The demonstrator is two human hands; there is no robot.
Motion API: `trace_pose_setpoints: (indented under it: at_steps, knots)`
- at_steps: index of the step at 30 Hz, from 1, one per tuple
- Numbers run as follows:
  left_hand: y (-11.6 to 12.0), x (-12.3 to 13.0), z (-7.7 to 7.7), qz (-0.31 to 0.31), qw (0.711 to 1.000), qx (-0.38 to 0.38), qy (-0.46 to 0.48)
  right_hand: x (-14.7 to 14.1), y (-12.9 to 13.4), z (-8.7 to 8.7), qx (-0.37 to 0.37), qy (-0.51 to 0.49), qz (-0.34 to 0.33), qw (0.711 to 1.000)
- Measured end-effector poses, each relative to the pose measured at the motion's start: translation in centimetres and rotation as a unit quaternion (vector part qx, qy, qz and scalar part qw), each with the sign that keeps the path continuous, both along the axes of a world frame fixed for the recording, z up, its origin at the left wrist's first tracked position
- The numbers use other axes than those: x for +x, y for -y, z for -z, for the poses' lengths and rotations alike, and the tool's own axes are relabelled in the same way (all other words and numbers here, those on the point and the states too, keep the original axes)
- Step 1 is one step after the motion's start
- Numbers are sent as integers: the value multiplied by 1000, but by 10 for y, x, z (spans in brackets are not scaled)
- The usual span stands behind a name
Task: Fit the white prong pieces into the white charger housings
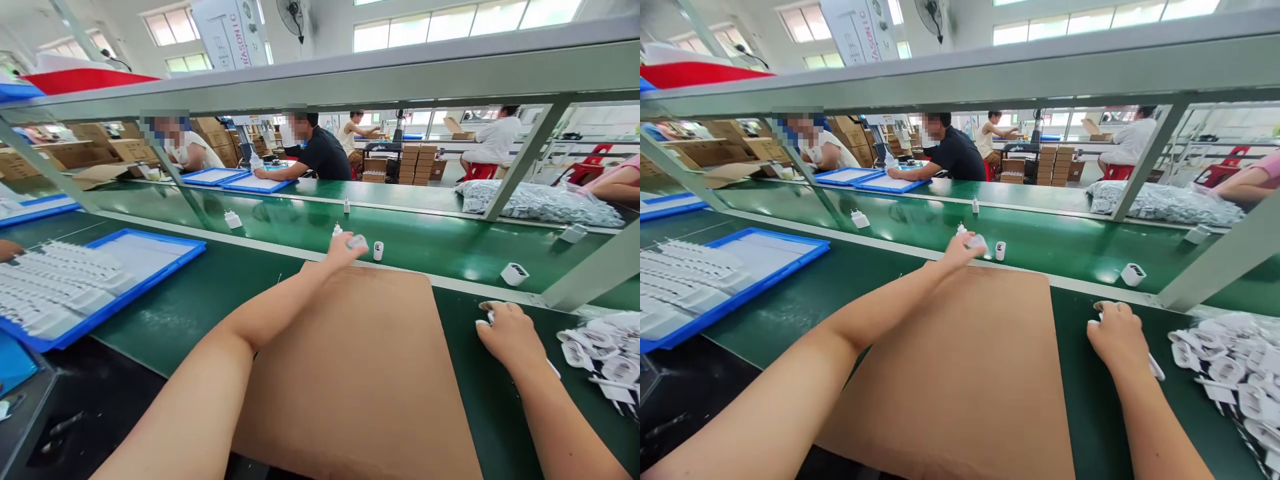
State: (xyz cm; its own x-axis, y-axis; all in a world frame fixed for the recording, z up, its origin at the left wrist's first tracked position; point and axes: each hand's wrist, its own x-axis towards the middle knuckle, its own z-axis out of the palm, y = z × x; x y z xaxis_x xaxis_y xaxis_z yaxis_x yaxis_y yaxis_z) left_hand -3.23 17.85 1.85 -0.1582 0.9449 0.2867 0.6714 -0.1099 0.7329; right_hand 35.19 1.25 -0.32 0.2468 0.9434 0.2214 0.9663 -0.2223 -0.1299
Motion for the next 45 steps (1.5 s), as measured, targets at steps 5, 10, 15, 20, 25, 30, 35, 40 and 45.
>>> trace_pose_setpoints:
  at_steps: [5, 10, 15, 20, 25, 30, 35, 40, 45]
  knots:
    - [17, 90, 21, 83, 993, -80, -11, -10, 5, -13, 77, -75, -17, 994]
    - [2, 99, 3, 24, 997, -65, 22, -28, 16, -27, 99, -333, -15, 938]
    - [22, 78, 3, 79, 996, -28, 17, -40, 22, -31, 32, -547, -59, 834]
    - [87, 63, 19, 211, 977, -3, -5, -40, 20, -27, 25, -574, -62, 816]
    - [139, 56, 14, 265, 963, -28, -26, -45, 22, -34, 57, -619, -70, 780]
    - [180, 67, 8, 324, 939, 115, -25, -59, 31, -46, 12, -706, -95, 702]
    - [198, 77, 19, 378, 924, 43, 40, -70, 40, -55, -12, -744, -110, 660]
    - [194, 72, 22, 388, 918, -21, 81, -76, 45, -61, -71, -753, -93, 648]
    - [194, 70, 20, 397, 912, -32, 99, -83, 49, -61, -43, -713, -96, 694]
